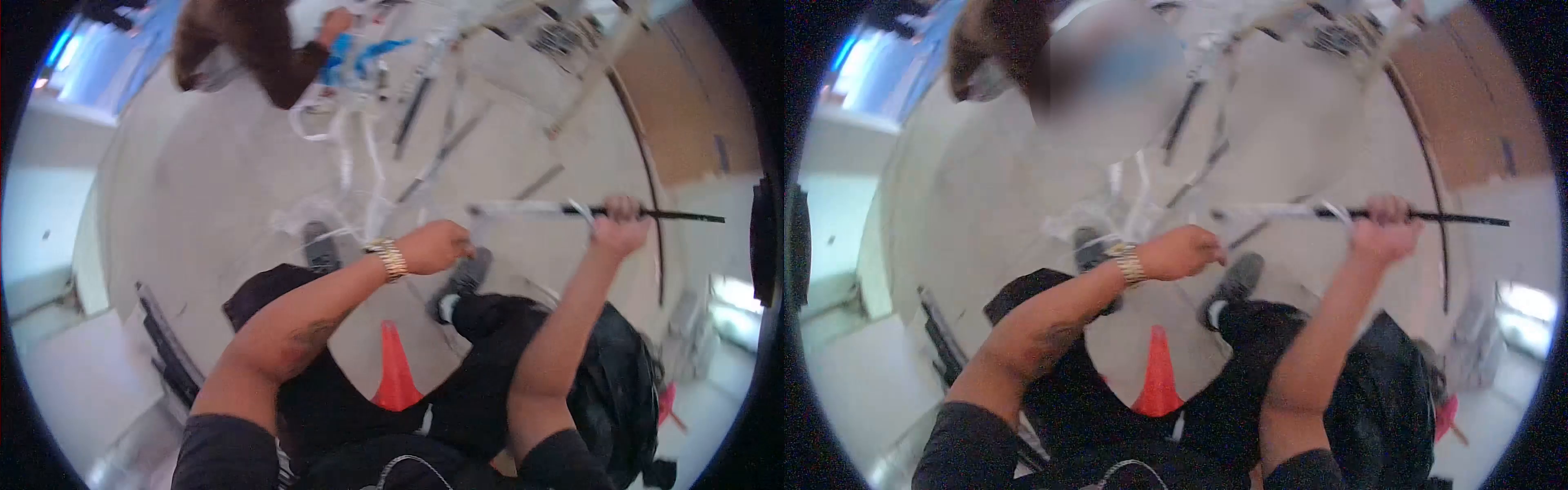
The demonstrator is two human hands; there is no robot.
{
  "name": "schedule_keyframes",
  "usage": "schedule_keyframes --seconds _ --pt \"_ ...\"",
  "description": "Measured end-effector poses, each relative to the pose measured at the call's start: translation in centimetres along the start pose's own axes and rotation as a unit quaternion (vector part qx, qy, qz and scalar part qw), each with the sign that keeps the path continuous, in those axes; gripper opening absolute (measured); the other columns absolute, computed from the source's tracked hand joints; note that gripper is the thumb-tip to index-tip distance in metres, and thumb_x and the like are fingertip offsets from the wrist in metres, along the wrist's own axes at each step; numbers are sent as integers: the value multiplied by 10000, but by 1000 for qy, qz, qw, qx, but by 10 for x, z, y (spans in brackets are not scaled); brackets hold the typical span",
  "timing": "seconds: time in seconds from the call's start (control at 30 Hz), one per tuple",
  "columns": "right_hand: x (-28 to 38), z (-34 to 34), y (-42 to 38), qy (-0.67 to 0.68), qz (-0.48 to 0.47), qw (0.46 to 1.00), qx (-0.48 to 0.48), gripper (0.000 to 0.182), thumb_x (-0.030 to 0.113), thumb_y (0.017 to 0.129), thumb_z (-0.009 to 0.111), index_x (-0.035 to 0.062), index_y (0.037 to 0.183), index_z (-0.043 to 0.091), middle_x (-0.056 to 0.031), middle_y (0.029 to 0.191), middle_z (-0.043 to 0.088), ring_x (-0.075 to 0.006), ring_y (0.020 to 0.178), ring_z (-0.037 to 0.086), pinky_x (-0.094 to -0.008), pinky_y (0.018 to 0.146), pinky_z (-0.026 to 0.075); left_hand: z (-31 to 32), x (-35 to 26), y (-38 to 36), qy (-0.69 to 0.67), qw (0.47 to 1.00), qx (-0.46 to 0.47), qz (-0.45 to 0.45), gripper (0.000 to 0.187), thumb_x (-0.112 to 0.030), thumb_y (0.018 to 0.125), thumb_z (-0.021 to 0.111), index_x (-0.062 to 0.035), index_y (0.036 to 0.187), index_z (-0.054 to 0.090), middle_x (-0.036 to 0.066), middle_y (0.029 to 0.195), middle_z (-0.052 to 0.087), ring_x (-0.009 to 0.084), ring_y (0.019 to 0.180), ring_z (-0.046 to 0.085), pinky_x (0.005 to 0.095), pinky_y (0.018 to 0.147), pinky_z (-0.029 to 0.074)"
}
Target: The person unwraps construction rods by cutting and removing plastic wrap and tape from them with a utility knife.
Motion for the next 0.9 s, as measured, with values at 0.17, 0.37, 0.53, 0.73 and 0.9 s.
schedule_keyframes --seconds 0.17,0.37,0.53,0.73,0.9 --pt "-4 -29 15 -222 -65 967 -106 320 390 1013 410 99 1027 542 -56 916 572 -186 745 522 -317 690 458 -49 17 14 200 951 -192 140 167 -189 887 530 -85 888 661 116 980 609 314 991 571 441 883 450" --pt "2 -37 63 136 47 949 281 381 377 1041 374 18 1012 498 -22 782 493 -124 576 419 -259 494 356 30 -9 6 107 977 119 141 144 -176 817 585 -47 841 645 106 892 583 303 898 588 430 862 449" --pt "-12 -16 5 -167 52 984 -25 328 388 1040 393 82 1019 510 10 754 426 -84 554 316 -250 462 273 -75 -16 12 -11 993 -119 -4 186 -205 907 573 -43 847 641 122 805 617 223 790 571 358 734 474" --pt "20 -51 34 -18 -59 994 -93 331 393 1000 435 71 999 510 -39 923 542 -191 804 524 -320 688 445 21 -40 -15 87 964 247 49 236 -284 918 580 -62 923 658 101 921 654 238 912 603 398 813 471" --pt "4 -13 -1 -135 101 985 23 303 404 1005 427 139 858 439 26 658 322 -120 541 295 -287 490 284 -72 -7 -6 -49 986 -155 -37 156 -172 887 571 -53 968 633 73 863 615 190 726 559 322 677 459"
Point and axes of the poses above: each hand's wrist, its own y-axis towards the middle knuckle, its own z-axis out of the palm, x = y × z, the point moved 5 cm from there along y, towards the middle knuckle
